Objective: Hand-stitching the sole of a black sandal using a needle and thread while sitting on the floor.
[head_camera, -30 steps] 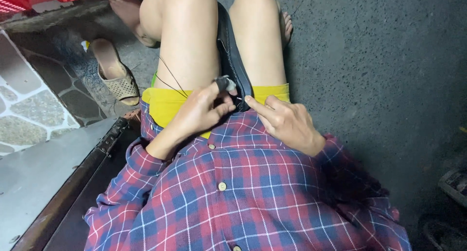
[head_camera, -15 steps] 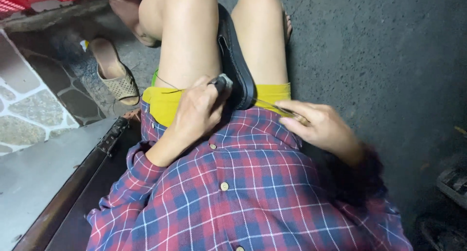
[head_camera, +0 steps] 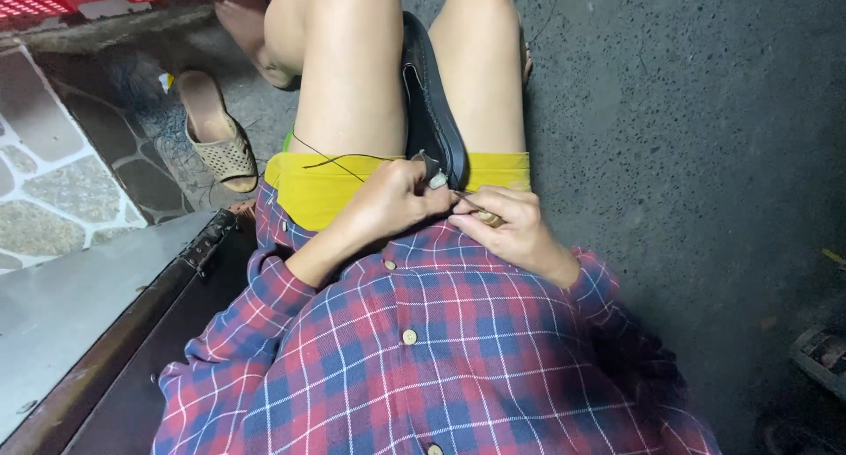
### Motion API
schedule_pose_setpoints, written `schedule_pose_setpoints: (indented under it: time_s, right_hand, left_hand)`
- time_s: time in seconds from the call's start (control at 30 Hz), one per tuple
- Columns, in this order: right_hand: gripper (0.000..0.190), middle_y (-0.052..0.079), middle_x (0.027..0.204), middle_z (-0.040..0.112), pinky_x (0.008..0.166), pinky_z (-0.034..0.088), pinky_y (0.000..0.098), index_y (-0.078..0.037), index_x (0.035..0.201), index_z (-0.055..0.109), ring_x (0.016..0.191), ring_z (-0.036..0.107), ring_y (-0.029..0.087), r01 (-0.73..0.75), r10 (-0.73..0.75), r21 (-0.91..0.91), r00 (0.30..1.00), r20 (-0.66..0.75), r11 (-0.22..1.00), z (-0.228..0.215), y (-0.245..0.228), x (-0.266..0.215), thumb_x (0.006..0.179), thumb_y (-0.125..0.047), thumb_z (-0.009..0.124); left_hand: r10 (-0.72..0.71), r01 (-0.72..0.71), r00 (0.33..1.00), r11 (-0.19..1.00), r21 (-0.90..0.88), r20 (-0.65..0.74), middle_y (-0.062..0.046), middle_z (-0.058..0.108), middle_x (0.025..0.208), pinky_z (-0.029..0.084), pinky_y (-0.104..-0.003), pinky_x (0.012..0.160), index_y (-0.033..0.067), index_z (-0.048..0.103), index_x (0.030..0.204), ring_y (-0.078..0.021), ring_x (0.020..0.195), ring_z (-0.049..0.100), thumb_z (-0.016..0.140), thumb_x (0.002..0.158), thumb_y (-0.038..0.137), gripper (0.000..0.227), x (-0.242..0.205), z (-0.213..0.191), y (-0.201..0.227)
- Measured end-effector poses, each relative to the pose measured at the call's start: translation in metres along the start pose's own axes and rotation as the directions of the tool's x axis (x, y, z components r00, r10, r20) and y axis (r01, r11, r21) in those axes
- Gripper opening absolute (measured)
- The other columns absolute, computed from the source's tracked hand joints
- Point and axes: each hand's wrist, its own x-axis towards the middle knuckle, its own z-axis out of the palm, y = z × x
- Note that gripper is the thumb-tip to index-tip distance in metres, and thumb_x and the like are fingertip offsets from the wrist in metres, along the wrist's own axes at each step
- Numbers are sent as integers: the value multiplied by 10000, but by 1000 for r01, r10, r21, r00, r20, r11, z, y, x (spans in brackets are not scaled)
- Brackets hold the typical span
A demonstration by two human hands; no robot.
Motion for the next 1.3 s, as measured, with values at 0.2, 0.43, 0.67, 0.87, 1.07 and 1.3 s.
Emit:
schedule_pose_setpoints:
  time_s: [0.2,0.43,0.67,0.87,1.07,1.3]
  right_hand:
    - [148,165,805,669,563,524,433,-46,1037,647,696,674,355,-103,193,-379,959,208,919,-21,-8,-2,941,-116,560]
    - [253,119,823,685,578,558,368,-101,1073,638,682,700,301,-150,344,-506,885,314,849,-18,-11,6,1007,-190,411]
    - [149,42,687,532,432,368,258,-65,1050,579,523,446,138,-362,533,596,836,-133,717,-102,-11,14,979,-94,452]
    - [236,66,926,631,374,320,204,-167,1116,574,463,442,80,-96,510,572,588,-628,814,-127,-7,13,991,-332,460]
    - [383,126,1143,628,659,550,252,-16,1219,548,713,621,140,-184,204,-288,978,42,940,-36,-4,20,856,-50,666]
    - [27,-64,698,622,614,414,176,-109,826,710,646,508,14,-610,613,-73,772,167,789,-27,18,24,820,-136,715]
  left_hand:
    - [-28,17,998,978,-208,-50,-79,636,557,536,-301,546,50,658,816,-167,525,646,656,804,195,145,6,-8,-22]
    - [-17,36,999,885,-464,46,-156,675,629,599,-311,510,-53,591,931,-177,542,674,568,887,98,158,-2,-11,-5]
    - [29,-67,989,963,-261,-144,-48,628,642,479,-278,506,32,630,886,-117,558,561,616,891,192,160,-10,-19,0]
    - [581,-538,773,813,224,-254,-186,638,1077,515,-391,834,-82,630,986,-320,941,634,583,911,51,160,-4,-17,-8]
    - [557,-468,830,721,511,-27,-123,527,730,438,-462,544,-15,529,612,-343,648,515,636,664,-34,121,11,-6,-35]
    - [264,-113,964,516,-849,32,-70,667,976,498,-242,834,31,640,1092,-136,890,619,682,830,77,269,11,-33,2]
